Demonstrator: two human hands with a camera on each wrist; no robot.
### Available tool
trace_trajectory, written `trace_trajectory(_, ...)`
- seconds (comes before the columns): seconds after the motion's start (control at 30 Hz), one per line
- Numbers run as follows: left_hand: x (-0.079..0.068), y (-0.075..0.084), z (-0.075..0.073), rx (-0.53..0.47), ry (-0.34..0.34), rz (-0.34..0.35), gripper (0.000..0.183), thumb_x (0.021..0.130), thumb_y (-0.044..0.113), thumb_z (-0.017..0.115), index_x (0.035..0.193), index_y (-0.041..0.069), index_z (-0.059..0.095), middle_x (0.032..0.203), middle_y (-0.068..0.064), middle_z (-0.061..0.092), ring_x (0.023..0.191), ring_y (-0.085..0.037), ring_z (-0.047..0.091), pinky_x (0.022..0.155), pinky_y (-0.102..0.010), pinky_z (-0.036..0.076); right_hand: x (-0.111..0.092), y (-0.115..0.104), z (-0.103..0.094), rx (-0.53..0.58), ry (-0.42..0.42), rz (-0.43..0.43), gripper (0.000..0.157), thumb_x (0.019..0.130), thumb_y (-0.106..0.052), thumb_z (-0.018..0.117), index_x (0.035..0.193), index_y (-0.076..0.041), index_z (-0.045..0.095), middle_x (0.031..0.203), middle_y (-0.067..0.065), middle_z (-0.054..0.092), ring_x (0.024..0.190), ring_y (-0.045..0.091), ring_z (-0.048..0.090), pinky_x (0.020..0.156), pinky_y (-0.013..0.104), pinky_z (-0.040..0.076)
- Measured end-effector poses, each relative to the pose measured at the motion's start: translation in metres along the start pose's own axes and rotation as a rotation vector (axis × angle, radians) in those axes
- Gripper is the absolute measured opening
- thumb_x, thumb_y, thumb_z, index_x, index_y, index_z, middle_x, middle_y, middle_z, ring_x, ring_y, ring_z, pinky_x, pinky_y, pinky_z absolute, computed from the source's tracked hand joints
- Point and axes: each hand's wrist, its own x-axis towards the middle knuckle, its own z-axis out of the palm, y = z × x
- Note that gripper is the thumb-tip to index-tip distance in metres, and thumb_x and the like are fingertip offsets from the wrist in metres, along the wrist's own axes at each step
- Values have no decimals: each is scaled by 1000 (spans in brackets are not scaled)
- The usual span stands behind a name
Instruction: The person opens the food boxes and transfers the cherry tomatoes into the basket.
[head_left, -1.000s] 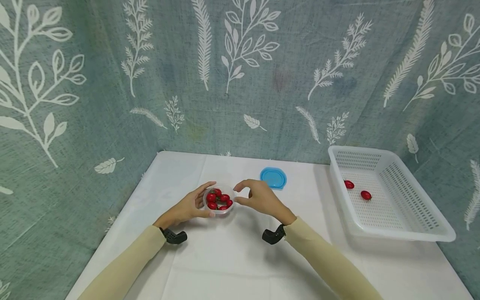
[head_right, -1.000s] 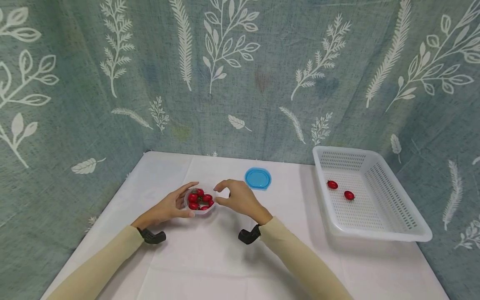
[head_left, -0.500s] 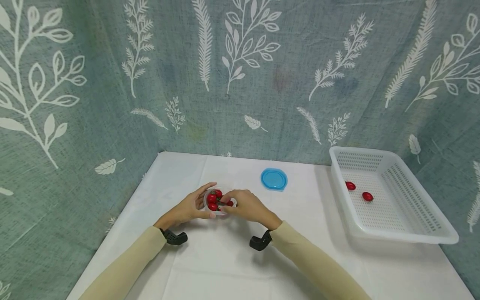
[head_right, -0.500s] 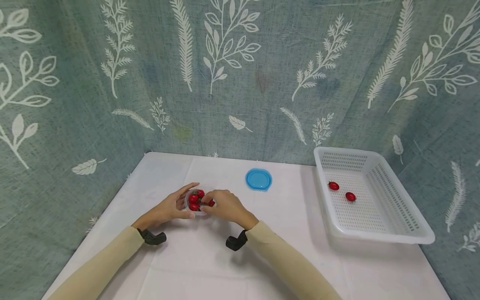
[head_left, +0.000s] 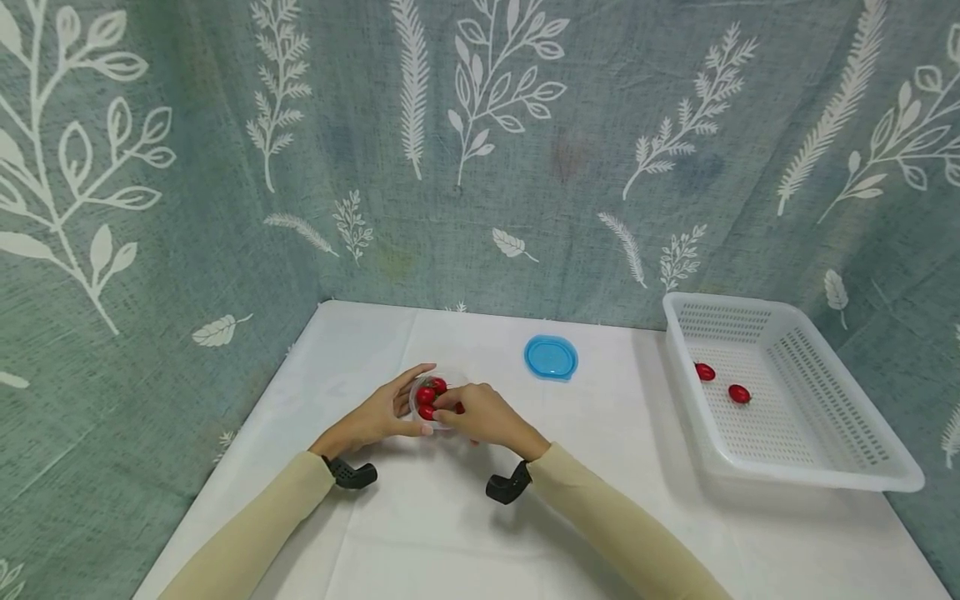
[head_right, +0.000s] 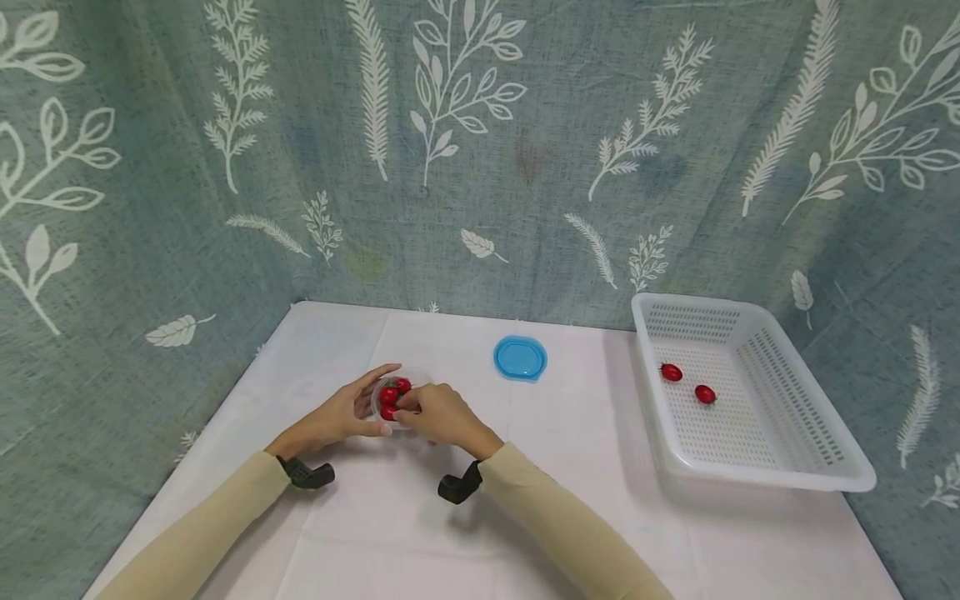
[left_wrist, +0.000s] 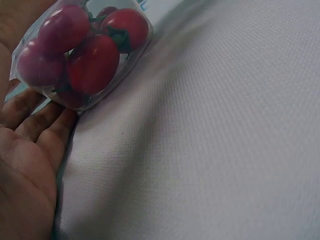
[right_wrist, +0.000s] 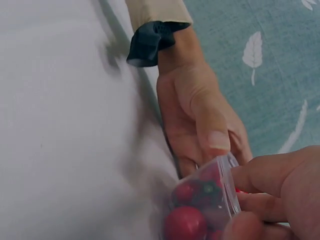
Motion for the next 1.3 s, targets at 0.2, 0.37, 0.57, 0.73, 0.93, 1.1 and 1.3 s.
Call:
trace_trajectory(0.2,1,-1,0,13,4,5,106,85,22,88,165,31,19,170,-5,19,156,-27,15,122,-49,25,2,0,2,63,-30,43,30,104,-26,64,127,-10,73,73,12,71,54,40,64,47,25,49)
trace_trajectory(0.37,0,-1,1,15,6,2,105,85,22,88,165,32,20,169,-3,20,156,-25,17,122,-46,26,3,0,6,162,-35,102,29,103,-25,65,125,-9,75,94,-4,74,57,44,62,48,25,47)
trace_trajectory(0.57,-1,-1,2,17,9,11,106,85,21,88,166,29,19,169,-4,19,156,-27,14,123,-49,24,2,-3,6,229,-33,112,22,102,-23,66,117,-10,76,99,-4,72,54,40,59,51,31,50)
trace_trajectory(0.73,-1,-1,2,22,12,0,106,85,22,88,165,31,19,170,-3,16,157,-27,11,123,-49,23,1,-4,6,311,-30,115,15,100,-26,71,104,-12,74,95,0,71,50,23,50,49,34,47)
trace_trajectory(0.93,0,-3,2,31,16,-2,105,86,23,88,165,34,20,170,-4,16,157,-28,12,123,-51,23,1,-2,9,328,34,136,19,94,-31,77,102,-14,74,92,-3,70,61,14,55,48,30,46)
trace_trajectory(1.1,1,-3,2,19,13,4,105,86,23,87,165,32,19,170,-6,17,156,-30,13,123,-54,21,0,1,10,304,107,144,23,92,-33,79,107,-15,75,95,-6,72,71,16,61,47,28,48)
trace_trajectory(1.3,0,-1,1,28,22,3,104,85,24,88,164,38,22,170,-1,15,156,-30,14,123,-54,23,-2,4,6,312,204,134,24,92,-34,81,108,-18,75,99,-7,74,50,14,50,40,23,42)
